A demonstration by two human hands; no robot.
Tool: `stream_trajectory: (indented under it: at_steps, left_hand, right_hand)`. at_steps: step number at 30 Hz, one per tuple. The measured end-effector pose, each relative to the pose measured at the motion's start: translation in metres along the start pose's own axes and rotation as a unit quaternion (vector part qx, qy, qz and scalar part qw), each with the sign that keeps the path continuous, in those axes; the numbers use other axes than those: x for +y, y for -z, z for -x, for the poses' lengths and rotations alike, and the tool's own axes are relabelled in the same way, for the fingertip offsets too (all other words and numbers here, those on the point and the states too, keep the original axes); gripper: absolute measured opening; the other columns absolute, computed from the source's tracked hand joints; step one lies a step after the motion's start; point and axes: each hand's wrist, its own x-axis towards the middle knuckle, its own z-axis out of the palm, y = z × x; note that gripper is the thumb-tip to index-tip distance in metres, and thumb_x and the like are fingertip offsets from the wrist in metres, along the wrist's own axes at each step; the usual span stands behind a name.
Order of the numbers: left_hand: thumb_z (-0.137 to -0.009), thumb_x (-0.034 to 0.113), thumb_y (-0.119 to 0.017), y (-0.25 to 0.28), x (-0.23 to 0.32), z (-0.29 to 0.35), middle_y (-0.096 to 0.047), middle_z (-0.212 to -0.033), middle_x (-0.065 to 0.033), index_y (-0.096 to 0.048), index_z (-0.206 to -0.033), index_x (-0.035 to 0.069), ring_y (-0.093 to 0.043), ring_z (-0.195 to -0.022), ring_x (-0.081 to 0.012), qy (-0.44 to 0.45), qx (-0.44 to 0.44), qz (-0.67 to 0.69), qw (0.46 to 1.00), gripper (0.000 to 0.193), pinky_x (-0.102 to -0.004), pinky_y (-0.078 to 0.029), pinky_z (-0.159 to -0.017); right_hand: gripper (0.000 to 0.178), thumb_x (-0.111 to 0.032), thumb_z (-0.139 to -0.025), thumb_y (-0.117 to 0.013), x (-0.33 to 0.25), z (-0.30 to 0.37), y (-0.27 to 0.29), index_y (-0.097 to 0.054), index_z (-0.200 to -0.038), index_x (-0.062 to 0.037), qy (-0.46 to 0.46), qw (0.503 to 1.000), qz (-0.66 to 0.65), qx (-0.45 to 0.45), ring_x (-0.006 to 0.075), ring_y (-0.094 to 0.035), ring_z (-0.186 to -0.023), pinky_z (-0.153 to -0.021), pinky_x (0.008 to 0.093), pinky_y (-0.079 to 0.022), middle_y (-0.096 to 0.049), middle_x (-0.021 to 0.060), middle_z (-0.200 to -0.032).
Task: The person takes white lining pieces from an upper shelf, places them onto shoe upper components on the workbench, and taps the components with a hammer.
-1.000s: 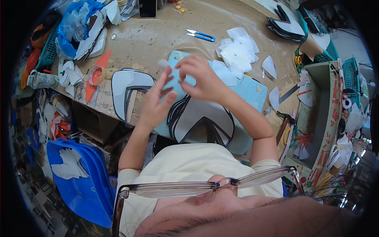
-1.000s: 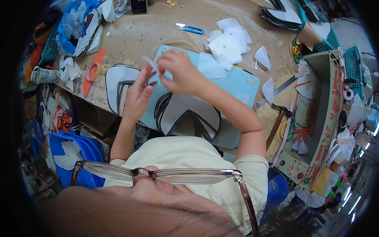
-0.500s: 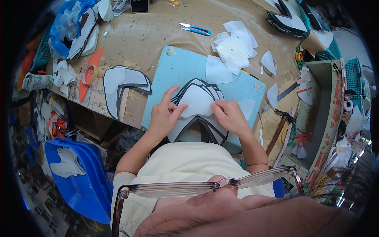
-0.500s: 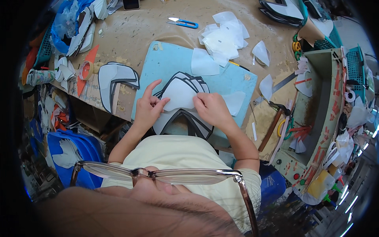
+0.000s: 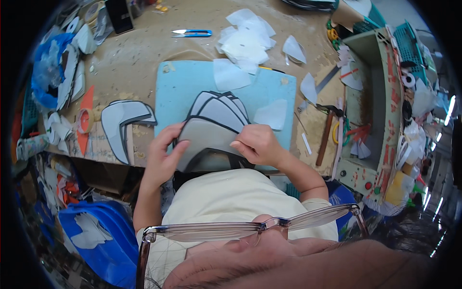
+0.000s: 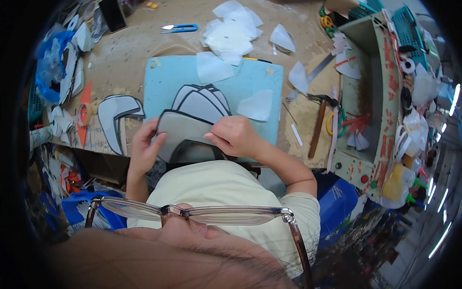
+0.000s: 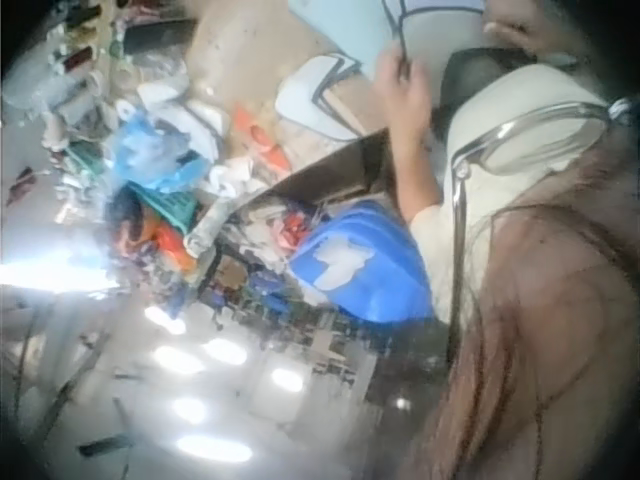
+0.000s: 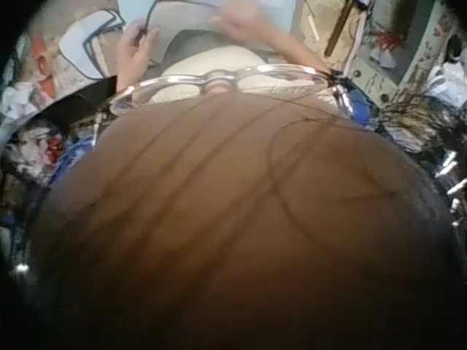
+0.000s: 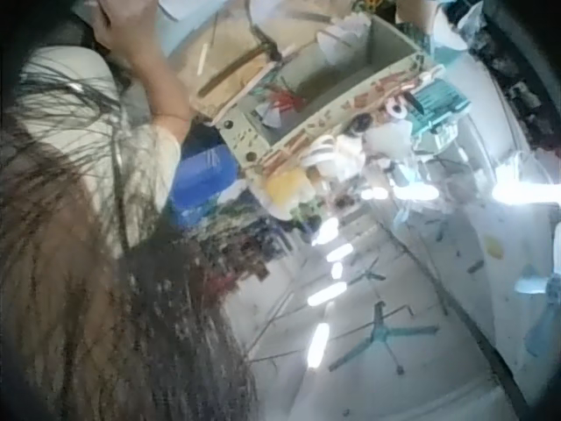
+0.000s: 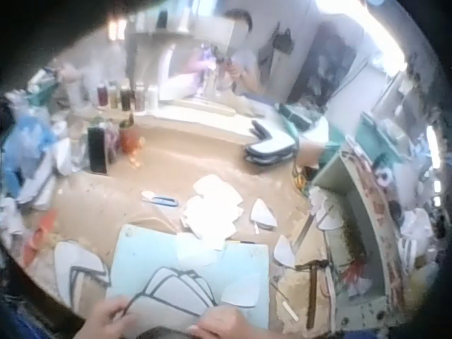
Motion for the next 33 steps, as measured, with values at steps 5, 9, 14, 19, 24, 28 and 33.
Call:
stream_trajectory:
  at_steps: [5, 9, 14, 19, 24, 28, 33]
  left_hand:
    - [-0.093, 0.012, -0.057, 0.129, -0.040, 0.020, -0.065, -0.100, -0.0094, -0.057, -0.111, -0.001, -0.060, -0.089, -0.0114, 0.132, 0.247, 0.041, 0.959, 0.022, -0.0245, -0.046, -0.078]
    - [-0.090, 0.014, -0.060, 0.124, -0.046, 0.019, -0.053, -0.127, -0.0200, -0.052, -0.126, 0.002, -0.052, -0.117, -0.0310, 0.029, 0.226, -0.593, 0.772, 0.039, -0.0379, -0.043, -0.094]
    - [-0.080, 0.007, -0.067, -0.010, 0.032, -0.019, -0.056, -0.123, -0.0173, -0.060, -0.114, 0.004, -0.052, -0.116, -0.0315, -0.133, 0.062, -0.307, 0.940, 0.035, -0.0408, -0.042, -0.096]
    - [-0.081, 0.005, -0.067, -0.053, 0.032, -0.008, -0.068, -0.091, -0.0128, -0.063, -0.107, 0.001, -0.068, -0.081, -0.0242, -0.129, -0.139, -0.141, 0.972, 0.026, -0.0332, -0.054, -0.070]
    - [-0.084, 0.003, -0.062, -0.053, 0.016, -0.014, -0.063, -0.068, -0.0118, -0.061, -0.106, 0.001, -0.064, -0.054, -0.0153, 0.020, 0.051, 0.011, 0.998, 0.023, -0.0285, -0.047, -0.048]
    - [-0.082, 0.008, -0.067, -0.053, 0.006, -0.021, -0.059, -0.057, -0.0086, -0.054, -0.120, 0.005, -0.058, -0.049, -0.0131, 0.093, 0.082, -0.113, 0.986, 0.041, -0.0259, -0.043, -0.047]
    - [-0.080, 0.009, -0.069, -0.051, 0.007, -0.025, -0.053, -0.051, -0.0060, -0.052, -0.124, 0.006, -0.052, -0.043, -0.0119, 0.089, 0.064, -0.146, 0.983, 0.048, -0.0253, -0.041, -0.046]
  right_hand:
    - [0.021, -0.013, -0.077, -0.070, 0.033, 0.041, 0.038, -0.060, -0.093, -0.0029, -0.127, 0.971, 0.183, 0.090, 0.0298, -0.060, -0.079, -0.071, 0.0387, -0.047, -0.062, 0.0114, -0.083]
    - [0.029, -0.007, -0.074, -0.069, 0.045, 0.060, 0.055, -0.061, -0.102, -0.0039, -0.108, 0.950, 0.293, 0.024, 0.0322, -0.061, -0.089, -0.086, 0.0444, -0.046, -0.065, 0.0109, -0.095]
    - [0.035, 0.005, -0.073, -0.061, 0.022, 0.045, 0.059, -0.062, -0.107, -0.0042, -0.090, 0.980, 0.175, 0.042, 0.0302, -0.063, -0.082, -0.073, 0.0389, -0.051, -0.064, 0.0122, -0.095]
    - [0.032, -0.001, -0.077, -0.065, -0.033, -0.001, 0.039, -0.063, -0.108, -0.0032, -0.062, 0.997, 0.025, -0.046, 0.0256, -0.061, -0.065, -0.057, 0.0330, -0.048, -0.061, 0.0118, -0.076]
    - [0.014, -0.010, -0.084, -0.067, 0.012, -0.003, 0.013, -0.062, -0.093, -0.0002, -0.394, 0.873, -0.285, -0.049, 0.0046, -0.051, -0.055, -0.050, 0.0204, -0.040, -0.058, 0.0009, -0.067]
    - [0.013, -0.012, -0.087, -0.065, 0.025, -0.015, -0.006, -0.059, -0.082, -0.0010, -0.364, 0.913, -0.182, 0.025, 0.0015, -0.047, -0.053, -0.048, 0.0180, -0.038, -0.057, -0.0021, -0.064]
    - [0.014, -0.010, -0.084, -0.065, 0.028, -0.022, -0.009, -0.058, -0.079, 0.0008, -0.303, 0.950, -0.070, 0.014, 0.0100, -0.048, -0.048, -0.045, 0.0257, -0.038, -0.054, 0.0035, -0.059]
